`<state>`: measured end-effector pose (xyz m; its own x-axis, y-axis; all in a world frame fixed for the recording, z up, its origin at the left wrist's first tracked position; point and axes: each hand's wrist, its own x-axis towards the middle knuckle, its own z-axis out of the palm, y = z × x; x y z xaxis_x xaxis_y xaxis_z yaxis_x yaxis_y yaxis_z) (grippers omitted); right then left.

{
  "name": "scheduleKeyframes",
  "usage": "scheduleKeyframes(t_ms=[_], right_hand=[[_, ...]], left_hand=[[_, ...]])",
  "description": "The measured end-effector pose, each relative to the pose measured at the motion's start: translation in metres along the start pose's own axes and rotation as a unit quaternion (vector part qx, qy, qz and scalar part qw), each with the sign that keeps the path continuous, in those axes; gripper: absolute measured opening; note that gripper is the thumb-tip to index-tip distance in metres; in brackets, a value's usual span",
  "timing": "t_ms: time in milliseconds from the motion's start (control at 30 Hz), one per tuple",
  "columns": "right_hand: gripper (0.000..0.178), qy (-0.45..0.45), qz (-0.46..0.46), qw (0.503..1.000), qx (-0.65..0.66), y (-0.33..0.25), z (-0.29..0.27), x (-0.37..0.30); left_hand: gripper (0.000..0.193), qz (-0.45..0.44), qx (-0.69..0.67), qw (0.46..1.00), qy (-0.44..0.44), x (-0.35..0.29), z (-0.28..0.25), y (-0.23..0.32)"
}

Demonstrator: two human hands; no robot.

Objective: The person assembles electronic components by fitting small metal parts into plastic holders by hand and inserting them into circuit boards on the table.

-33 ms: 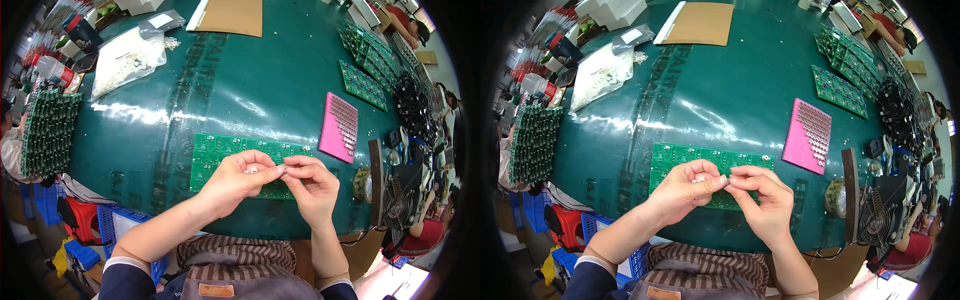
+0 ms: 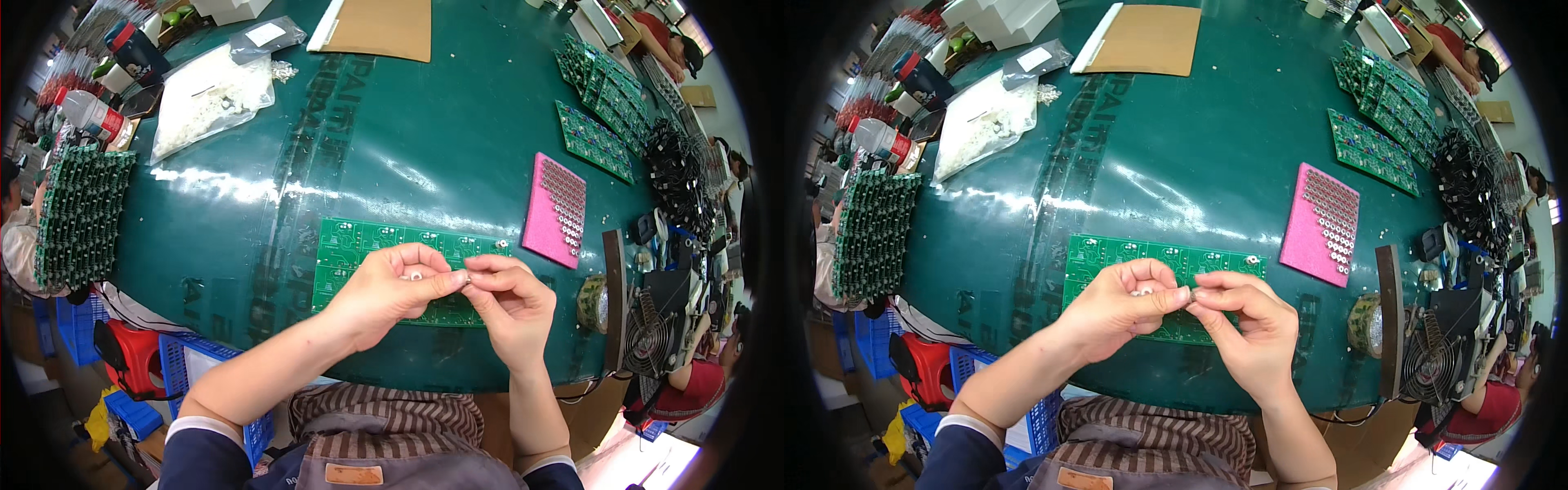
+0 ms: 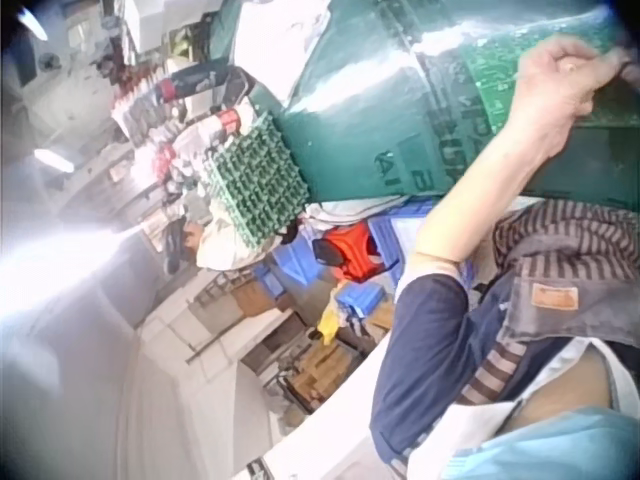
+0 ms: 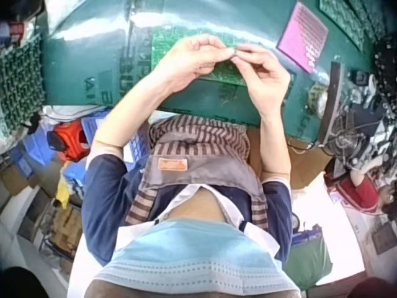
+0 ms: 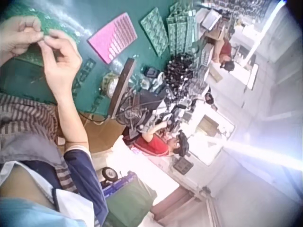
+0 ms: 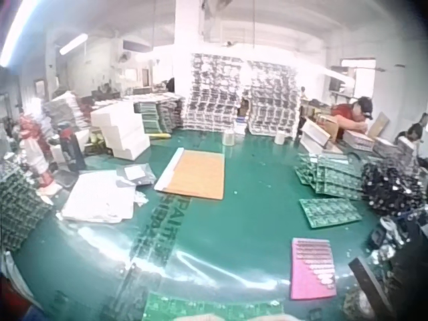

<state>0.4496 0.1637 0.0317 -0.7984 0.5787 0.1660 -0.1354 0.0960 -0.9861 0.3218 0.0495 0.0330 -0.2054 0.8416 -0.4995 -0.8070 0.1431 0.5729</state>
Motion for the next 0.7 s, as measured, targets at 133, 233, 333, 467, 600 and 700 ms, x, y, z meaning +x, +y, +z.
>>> scheduleKeyframes(t_ms=[133,233,333,467,600,700], right_hand=[[0.008,-0.008,0.032,0.999,0.038,-0.001,-0.002,0.007],[0.008,0.005,-0.004,0.998,-0.06,0.003,-0.007,0.013],[0.008,0.022,-0.043,0.984,-0.174,0.006,-0.012,0.018],[0.008,0.032,-0.042,0.973,-0.223,0.01,-0.016,0.021],[0.008,0.041,-0.039,0.966,-0.252,0.006,-0.018,0.022],[0.008,0.028,-0.06,0.953,-0.295,0.005,-0.017,0.026]], left_hand=[[0.014,-0.035,0.118,0.991,-0.048,0.013,-0.01,0.023],[0.033,-0.009,0.33,0.942,0.053,0.035,-0.011,0.064],[0.034,0.215,0.447,0.835,0.239,0.083,-0.044,0.125],[0.055,0.305,0.585,0.631,0.407,0.114,-0.072,0.218],[0.064,0.195,0.675,0.502,0.505,0.162,-0.106,0.256],[0.079,0.092,0.766,0.447,0.452,0.173,-0.135,0.284]])
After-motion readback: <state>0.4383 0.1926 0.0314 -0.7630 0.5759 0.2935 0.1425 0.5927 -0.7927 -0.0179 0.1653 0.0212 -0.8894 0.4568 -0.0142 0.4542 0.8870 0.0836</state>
